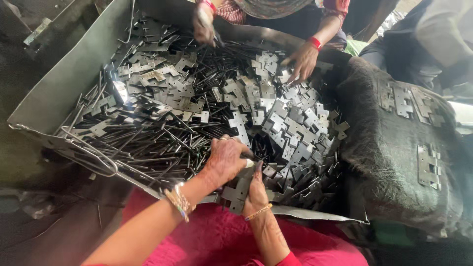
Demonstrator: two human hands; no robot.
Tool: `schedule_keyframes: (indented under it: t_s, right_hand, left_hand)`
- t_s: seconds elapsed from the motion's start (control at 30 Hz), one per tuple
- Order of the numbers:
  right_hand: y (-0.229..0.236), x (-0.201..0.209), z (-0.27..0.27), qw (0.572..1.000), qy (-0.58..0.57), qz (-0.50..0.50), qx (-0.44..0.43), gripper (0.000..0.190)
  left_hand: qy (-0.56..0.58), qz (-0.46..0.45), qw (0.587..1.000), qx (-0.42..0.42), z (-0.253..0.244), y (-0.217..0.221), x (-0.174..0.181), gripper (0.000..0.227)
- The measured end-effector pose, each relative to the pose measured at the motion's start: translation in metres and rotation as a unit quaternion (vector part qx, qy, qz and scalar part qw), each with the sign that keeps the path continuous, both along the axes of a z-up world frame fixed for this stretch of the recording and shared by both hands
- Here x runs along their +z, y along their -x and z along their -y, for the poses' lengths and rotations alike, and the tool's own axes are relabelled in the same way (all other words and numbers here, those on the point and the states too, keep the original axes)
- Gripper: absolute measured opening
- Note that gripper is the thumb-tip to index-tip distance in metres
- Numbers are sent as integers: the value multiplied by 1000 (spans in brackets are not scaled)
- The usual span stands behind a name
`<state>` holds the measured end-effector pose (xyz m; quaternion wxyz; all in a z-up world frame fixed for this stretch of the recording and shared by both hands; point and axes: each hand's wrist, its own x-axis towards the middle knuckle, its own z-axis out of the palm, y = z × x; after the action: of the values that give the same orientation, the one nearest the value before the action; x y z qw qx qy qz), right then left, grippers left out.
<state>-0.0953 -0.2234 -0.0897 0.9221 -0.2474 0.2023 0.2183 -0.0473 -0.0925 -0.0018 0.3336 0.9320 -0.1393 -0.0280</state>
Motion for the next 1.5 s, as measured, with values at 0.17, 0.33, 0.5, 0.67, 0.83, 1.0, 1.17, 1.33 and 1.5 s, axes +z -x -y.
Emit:
schedule_keyframes:
  t_s: [0.17,0.33,0.5,0.67,0.83,1.0,1.17,1.33,1.5]
  right_hand:
    - [-12,-25,-21,993,48,23,-104,52]
    - [-23,-22,-23,908,357,195,-97,47]
    - [-32,28,37,510,731,406,202,45]
    - [-29,23,91,739,611,181,219,37]
    - [-20,-1,164,818,536,202,-46,35]
    - [-41,40,314,429,806,319,-254,28]
    - [-109,69,423,445,865,-107,-205,38]
    - [-96,74,354,-36,975,-5,-219,49]
    - [-18,31,105,938,288,105,159,73]
  left_hand:
    - [266,-13,952,152,-15,52,-58,50]
    - [215,-188,957,52,-67,54,-68,29]
    - [-20,-66,977,-200,-72,-10,-63,27]
    - [-60,-77,995,25,-38,-98,-96,31]
    - [-388,274,866,158,-56,-135,-141,7]
    - [-436,225,865,101,-58,-112,-123,6]
    - [-307,271,902,139,-89,-51,-22,12]
    - [-52,286,946,143,-90,17,45,22]
    - [64,394,915,-67,-47,78,28,19]
